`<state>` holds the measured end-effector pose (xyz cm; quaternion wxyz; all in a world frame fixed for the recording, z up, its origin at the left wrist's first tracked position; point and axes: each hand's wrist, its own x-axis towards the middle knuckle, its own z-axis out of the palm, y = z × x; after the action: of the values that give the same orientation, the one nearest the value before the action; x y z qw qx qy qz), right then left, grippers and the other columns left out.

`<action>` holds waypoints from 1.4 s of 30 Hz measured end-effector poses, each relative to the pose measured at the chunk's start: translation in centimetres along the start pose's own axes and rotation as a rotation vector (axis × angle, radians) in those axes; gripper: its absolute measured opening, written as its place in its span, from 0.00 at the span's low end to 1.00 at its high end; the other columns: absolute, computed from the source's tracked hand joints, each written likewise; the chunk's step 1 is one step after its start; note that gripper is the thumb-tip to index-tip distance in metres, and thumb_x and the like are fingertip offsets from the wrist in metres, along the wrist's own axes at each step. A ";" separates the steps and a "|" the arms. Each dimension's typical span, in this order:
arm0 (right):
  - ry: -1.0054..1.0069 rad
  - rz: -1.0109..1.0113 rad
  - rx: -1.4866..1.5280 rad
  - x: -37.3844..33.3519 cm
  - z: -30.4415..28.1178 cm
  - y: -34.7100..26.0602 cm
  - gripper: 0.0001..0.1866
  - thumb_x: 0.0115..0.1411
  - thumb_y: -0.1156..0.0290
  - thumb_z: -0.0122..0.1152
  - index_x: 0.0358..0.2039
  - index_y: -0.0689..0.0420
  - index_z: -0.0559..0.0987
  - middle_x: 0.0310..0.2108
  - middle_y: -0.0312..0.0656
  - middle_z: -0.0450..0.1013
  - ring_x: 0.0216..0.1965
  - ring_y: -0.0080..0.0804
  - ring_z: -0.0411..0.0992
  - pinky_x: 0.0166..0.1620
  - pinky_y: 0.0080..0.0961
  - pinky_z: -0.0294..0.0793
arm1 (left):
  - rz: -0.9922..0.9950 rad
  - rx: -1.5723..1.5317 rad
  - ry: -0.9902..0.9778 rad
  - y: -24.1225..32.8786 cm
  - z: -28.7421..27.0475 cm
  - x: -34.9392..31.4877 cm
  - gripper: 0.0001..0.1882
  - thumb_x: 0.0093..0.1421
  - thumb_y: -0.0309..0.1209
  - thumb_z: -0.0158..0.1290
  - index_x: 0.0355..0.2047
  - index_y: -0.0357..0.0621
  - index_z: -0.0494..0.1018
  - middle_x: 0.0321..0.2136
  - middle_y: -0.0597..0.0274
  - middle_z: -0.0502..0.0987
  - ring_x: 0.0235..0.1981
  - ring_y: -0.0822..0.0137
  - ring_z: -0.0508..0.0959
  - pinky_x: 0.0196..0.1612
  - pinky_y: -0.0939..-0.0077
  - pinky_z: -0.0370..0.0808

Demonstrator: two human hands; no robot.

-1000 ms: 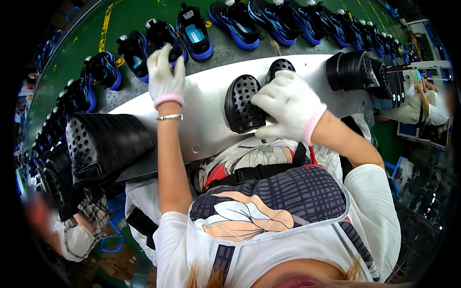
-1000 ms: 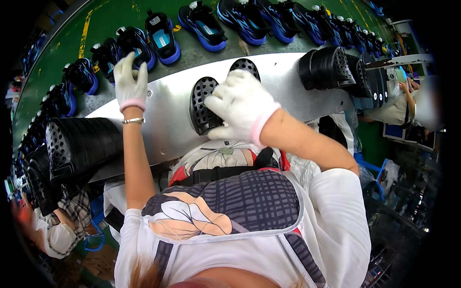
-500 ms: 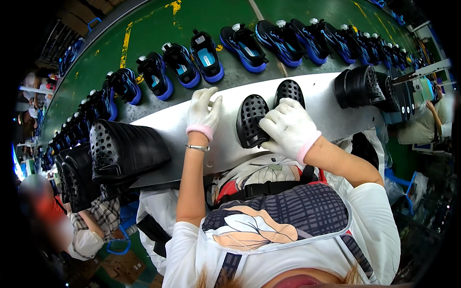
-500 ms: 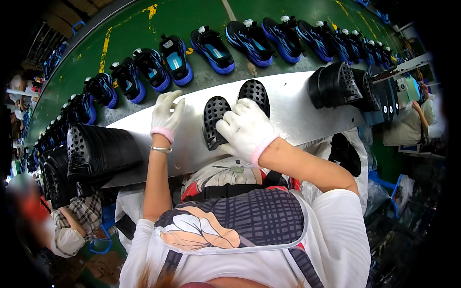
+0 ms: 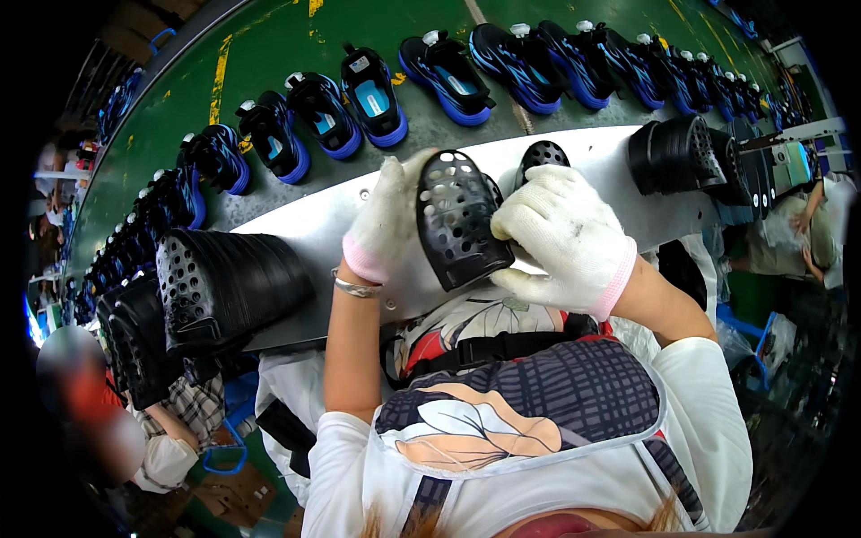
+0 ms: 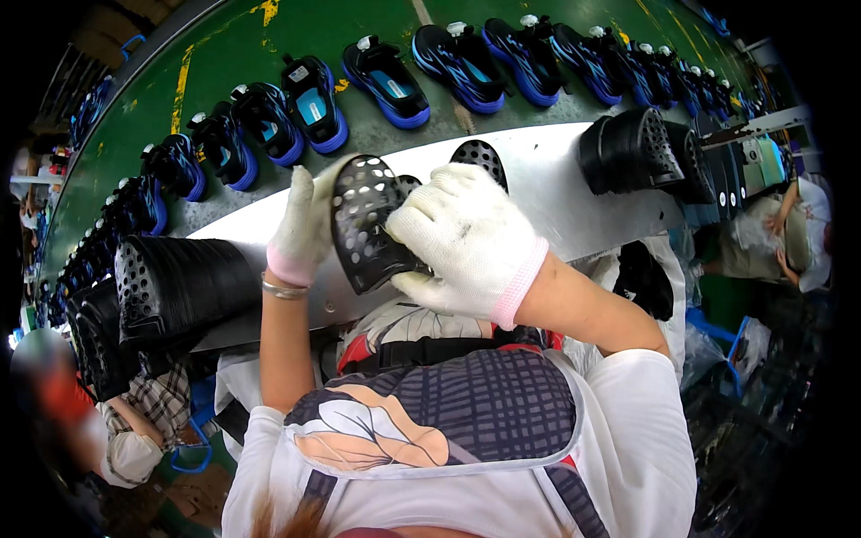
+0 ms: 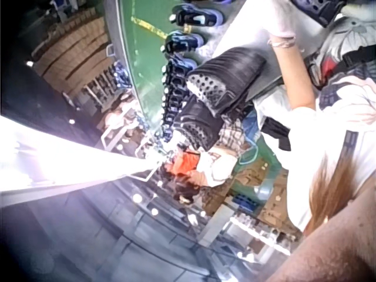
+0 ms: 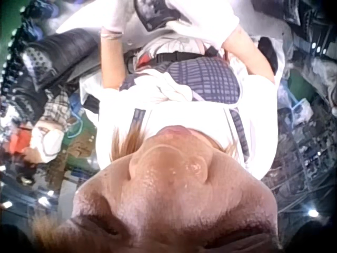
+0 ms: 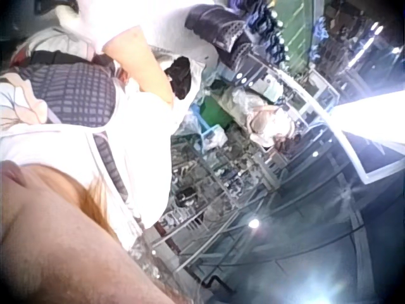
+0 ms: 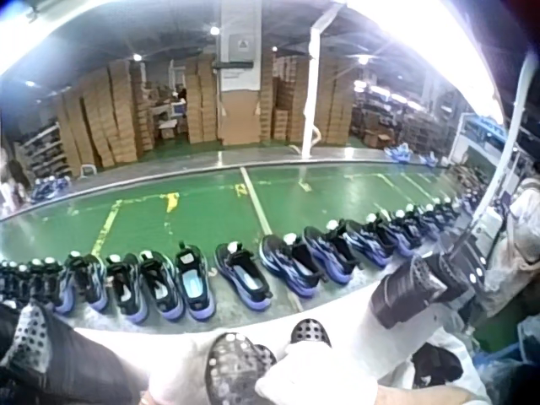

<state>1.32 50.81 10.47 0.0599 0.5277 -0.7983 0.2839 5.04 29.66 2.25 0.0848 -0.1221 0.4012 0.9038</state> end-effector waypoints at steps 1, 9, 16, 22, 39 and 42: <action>0.000 0.003 0.022 0.3 0.2 0.0 0.17 0.40 0.64 0.67 0.30 0.55 0.73 0.29 0.43 0.71 0.35 0.42 0.71 0.46 0.37 0.69 | -0.065 -0.102 -0.090 0.1 0.2 -0.5 0.31 0.69 0.50 0.35 0.60 0.36 0.58 0.51 0.49 0.70 0.47 0.59 0.75 0.52 0.62 0.73; -0.267 0.378 0.276 1.9 2.5 1.3 0.26 0.53 0.55 0.60 0.45 0.61 0.71 0.39 0.53 0.72 0.41 0.50 0.72 0.44 0.40 0.72 | 0.213 -0.209 0.043 -0.8 -0.8 1.1 0.23 0.66 0.49 0.44 0.47 0.42 0.67 0.34 0.57 0.74 0.36 0.64 0.75 0.41 0.70 0.75; -0.376 0.462 0.185 5.0 4.7 1.0 0.20 0.57 0.55 0.53 0.34 0.63 0.70 0.33 0.56 0.74 0.35 0.52 0.74 0.39 0.43 0.73 | 0.356 -0.179 0.298 -0.9 -2.3 3.6 0.20 0.65 0.51 0.46 0.35 0.46 0.69 0.25 0.63 0.73 0.26 0.72 0.72 0.30 0.80 0.72; -0.185 0.336 -0.104 7.1 5.0 5.0 0.17 0.57 0.57 0.54 0.31 0.61 0.70 0.27 0.52 0.74 0.29 0.51 0.75 0.33 0.43 0.74 | 0.556 0.546 0.353 2.9 -4.9 5.6 0.23 0.68 0.45 0.41 0.45 0.37 0.74 0.34 0.63 0.75 0.31 0.75 0.74 0.38 0.80 0.72; -0.807 0.499 -0.334 21.1 6.0 11.8 0.24 0.51 0.57 0.52 0.39 0.63 0.80 0.35 0.54 0.77 0.37 0.49 0.76 0.43 0.36 0.75 | 0.637 1.504 0.384 -0.6 -7.0 11.4 0.11 0.55 0.34 0.56 0.37 0.44 0.78 0.36 0.53 0.77 0.39 0.51 0.75 0.44 0.62 0.72; -0.717 0.422 -0.392 21.3 8.1 11.1 0.22 0.54 0.57 0.50 0.39 0.61 0.80 0.36 0.56 0.76 0.40 0.50 0.76 0.46 0.37 0.75 | 0.667 1.500 0.416 -1.1 -7.3 11.4 0.12 0.55 0.35 0.56 0.37 0.44 0.77 0.36 0.54 0.77 0.40 0.51 0.74 0.44 0.61 0.72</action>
<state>-16.01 32.58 7.84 -0.1804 0.3974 -0.8973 -0.0668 -4.50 25.55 -6.53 -0.2031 -0.0724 0.9172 0.3350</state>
